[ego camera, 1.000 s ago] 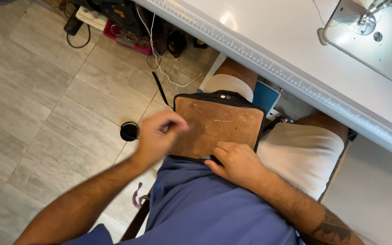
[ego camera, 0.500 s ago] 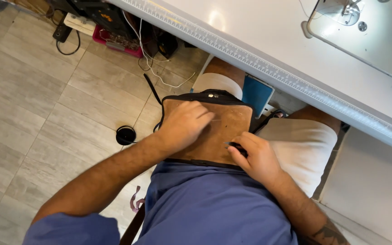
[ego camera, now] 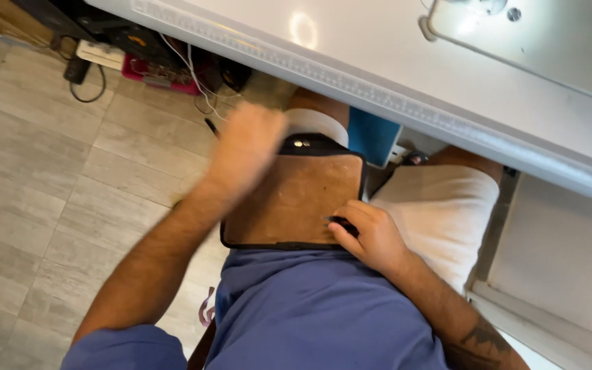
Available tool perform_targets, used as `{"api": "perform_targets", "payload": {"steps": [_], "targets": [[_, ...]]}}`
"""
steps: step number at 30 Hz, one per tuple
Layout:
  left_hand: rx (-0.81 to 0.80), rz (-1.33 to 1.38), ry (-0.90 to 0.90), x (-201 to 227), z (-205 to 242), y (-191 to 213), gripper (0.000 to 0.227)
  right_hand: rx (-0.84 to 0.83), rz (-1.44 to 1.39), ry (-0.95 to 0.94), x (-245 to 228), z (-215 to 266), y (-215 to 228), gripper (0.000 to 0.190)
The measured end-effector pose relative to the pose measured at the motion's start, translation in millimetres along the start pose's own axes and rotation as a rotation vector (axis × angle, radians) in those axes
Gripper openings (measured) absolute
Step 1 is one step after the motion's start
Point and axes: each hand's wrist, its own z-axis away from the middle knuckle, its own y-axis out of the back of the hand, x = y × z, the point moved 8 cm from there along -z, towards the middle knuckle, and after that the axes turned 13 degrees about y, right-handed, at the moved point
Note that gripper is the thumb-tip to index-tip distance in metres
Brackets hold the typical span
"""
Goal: Assembling and sewing leather bag components using an industrial sewing machine and manual folding.
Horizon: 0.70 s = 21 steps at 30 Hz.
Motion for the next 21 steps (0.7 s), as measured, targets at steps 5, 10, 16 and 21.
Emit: {"api": "perform_targets", "payload": {"steps": [5, 10, 16, 21], "targets": [[-0.034, -0.484, 0.394, -89.7, 7.9, 66.4, 0.025, 0.005, -0.018, 0.003, -3.1, -5.3, 1.1, 0.02], [-0.541, 0.205, 0.611, -77.7, 31.5, 28.6, 0.064, -0.007, -0.01, -0.012, -0.9, -6.2, -1.4, 0.02], [-0.675, 0.586, 0.781, -99.8, 55.0, -1.3, 0.061, -0.037, -0.007, -0.009, -1.1, -7.8, -3.7, 0.019], [-0.682, 0.796, 0.928, -101.2, 68.5, -10.2, 0.042, -0.05, -0.005, -0.015, 0.7, -7.9, -7.0, 0.019]]}}
